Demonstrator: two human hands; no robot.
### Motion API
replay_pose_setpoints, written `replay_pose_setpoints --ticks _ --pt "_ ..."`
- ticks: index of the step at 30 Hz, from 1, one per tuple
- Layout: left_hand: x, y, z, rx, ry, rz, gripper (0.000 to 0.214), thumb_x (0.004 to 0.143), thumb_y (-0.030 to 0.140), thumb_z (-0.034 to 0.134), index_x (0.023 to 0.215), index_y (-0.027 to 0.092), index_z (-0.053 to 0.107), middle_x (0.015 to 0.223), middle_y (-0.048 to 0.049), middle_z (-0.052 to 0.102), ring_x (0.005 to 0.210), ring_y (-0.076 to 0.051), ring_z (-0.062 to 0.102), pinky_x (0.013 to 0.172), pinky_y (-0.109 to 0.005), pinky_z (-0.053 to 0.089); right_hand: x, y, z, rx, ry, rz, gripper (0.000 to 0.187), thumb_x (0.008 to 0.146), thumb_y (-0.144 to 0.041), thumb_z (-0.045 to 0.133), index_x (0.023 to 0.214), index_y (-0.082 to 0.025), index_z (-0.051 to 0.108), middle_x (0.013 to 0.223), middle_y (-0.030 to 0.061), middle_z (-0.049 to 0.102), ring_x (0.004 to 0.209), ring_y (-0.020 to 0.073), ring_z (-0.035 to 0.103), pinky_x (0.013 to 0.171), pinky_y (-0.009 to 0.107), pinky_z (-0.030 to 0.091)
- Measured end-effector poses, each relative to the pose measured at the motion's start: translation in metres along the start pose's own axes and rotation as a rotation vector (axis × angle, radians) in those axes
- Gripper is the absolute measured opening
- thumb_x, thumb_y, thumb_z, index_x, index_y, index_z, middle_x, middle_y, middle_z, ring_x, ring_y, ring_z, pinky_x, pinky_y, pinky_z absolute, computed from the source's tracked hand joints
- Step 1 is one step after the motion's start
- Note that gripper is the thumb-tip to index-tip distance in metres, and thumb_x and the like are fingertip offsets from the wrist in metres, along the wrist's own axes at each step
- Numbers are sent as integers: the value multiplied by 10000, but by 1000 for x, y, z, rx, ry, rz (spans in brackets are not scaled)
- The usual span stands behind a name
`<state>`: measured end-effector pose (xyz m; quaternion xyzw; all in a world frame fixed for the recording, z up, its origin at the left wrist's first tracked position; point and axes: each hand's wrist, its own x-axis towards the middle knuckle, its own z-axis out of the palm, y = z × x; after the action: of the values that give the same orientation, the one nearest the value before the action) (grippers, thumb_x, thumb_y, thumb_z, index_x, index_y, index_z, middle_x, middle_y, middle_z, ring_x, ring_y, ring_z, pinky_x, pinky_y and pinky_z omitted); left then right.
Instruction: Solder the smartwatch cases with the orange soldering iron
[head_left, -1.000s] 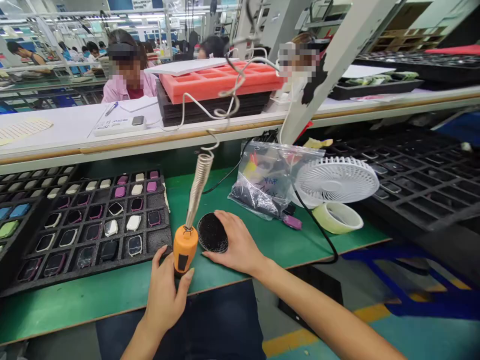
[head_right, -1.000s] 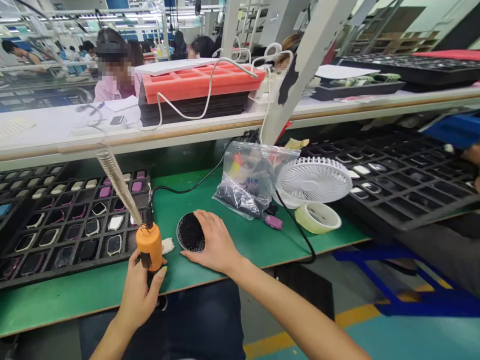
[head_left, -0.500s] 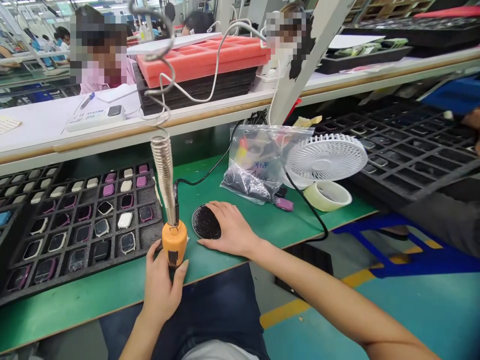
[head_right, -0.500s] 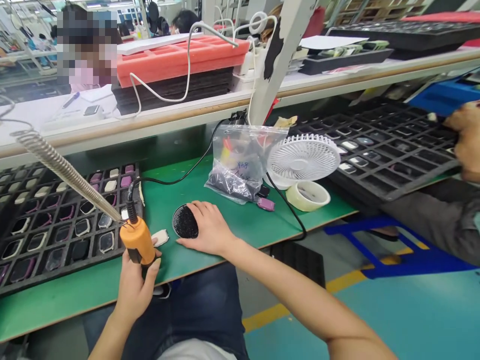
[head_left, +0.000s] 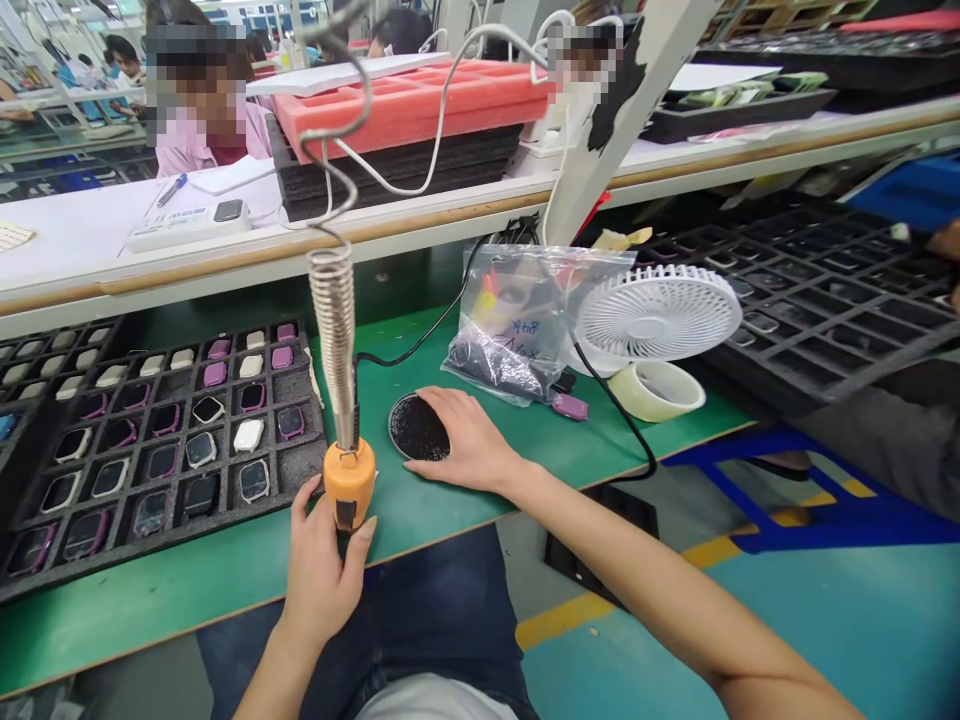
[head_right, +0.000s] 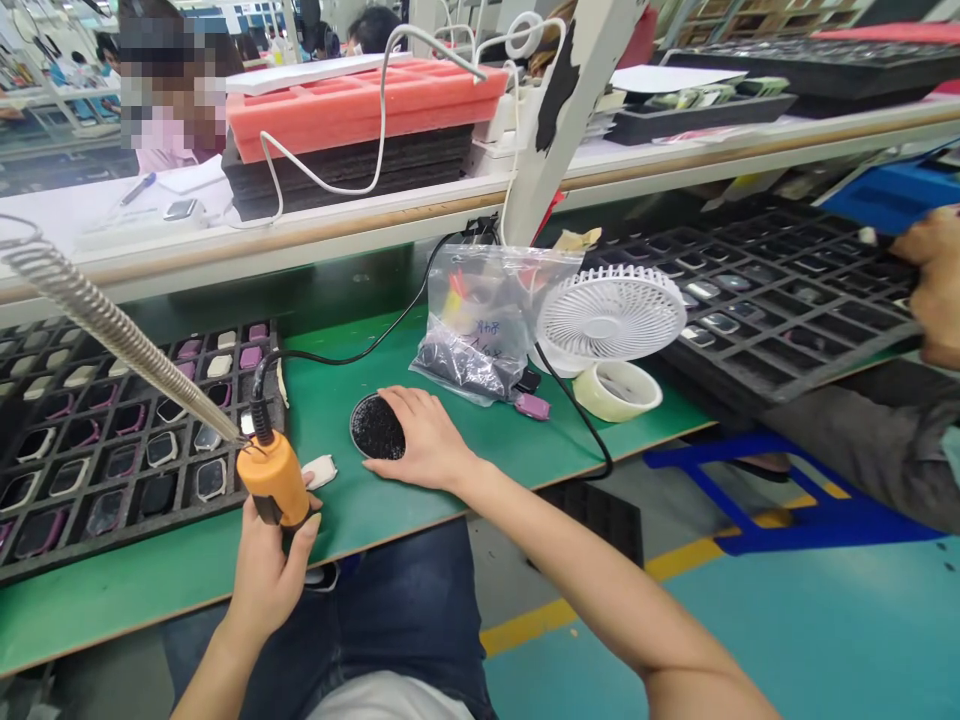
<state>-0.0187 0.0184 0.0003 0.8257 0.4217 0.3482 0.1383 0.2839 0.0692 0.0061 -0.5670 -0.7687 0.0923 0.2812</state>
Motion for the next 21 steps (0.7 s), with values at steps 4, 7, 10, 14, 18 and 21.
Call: replay_pose_setpoints --ticks 4,7,10,14,18,21 --pt "1 1 -1 7 -7 4 178 1108 334 553 1232 244 642 1302 -95 772 1261 -318 692 1155 -575 482 -6 -11 -2 24 82 -10 663 982 -574 699 1541 -245 559 1627 138 563 1489 347 560 1228 659 498" --pt "2 1 -2 10 -5 6 186 1106 337 556 1241 238 637 1326 -105 765 1270 -325 682 1145 -575 487 -7 -19 -4 44 117 -34 684 980 -591 694 1555 -251 546 1649 141 544 1509 353 543 1234 663 493" --pt "2 1 -1 7 2 5 176 1101 338 571 1224 234 640 1308 -108 771 1243 -323 691 1149 -578 485 -5 -24 -3 59 132 -35 692 978 -594 696 1556 -247 543 1641 143 549 1501 353 550 1225 659 502" --pt "1 2 0 0 8 2 169 1103 331 566 1224 235 636 1284 -100 781 1182 -303 720 1169 -575 474 -4 -26 2 71 125 -29 690 979 -595 694 1554 -245 544 1630 142 559 1486 349 563 1218 655 510" --pt "1 3 0 1 1 0 160 1106 311 554 1231 242 625 1280 -88 785 1179 -290 726 1195 -569 458 -5 -29 5 82 123 -15 697 976 -605 691 1556 -248 542 1629 143 559 1493 352 555 1225 663 500" --pt "2 4 -1 2 -1 -1 157 1103 304 549 1228 243 621 1253 -86 790 1172 -290 732 1202 -570 458 -6 -32 6 95 114 -13 701 977 -607 689 1560 -248 537 1624 143 563 1482 348 564 1219 657 506"
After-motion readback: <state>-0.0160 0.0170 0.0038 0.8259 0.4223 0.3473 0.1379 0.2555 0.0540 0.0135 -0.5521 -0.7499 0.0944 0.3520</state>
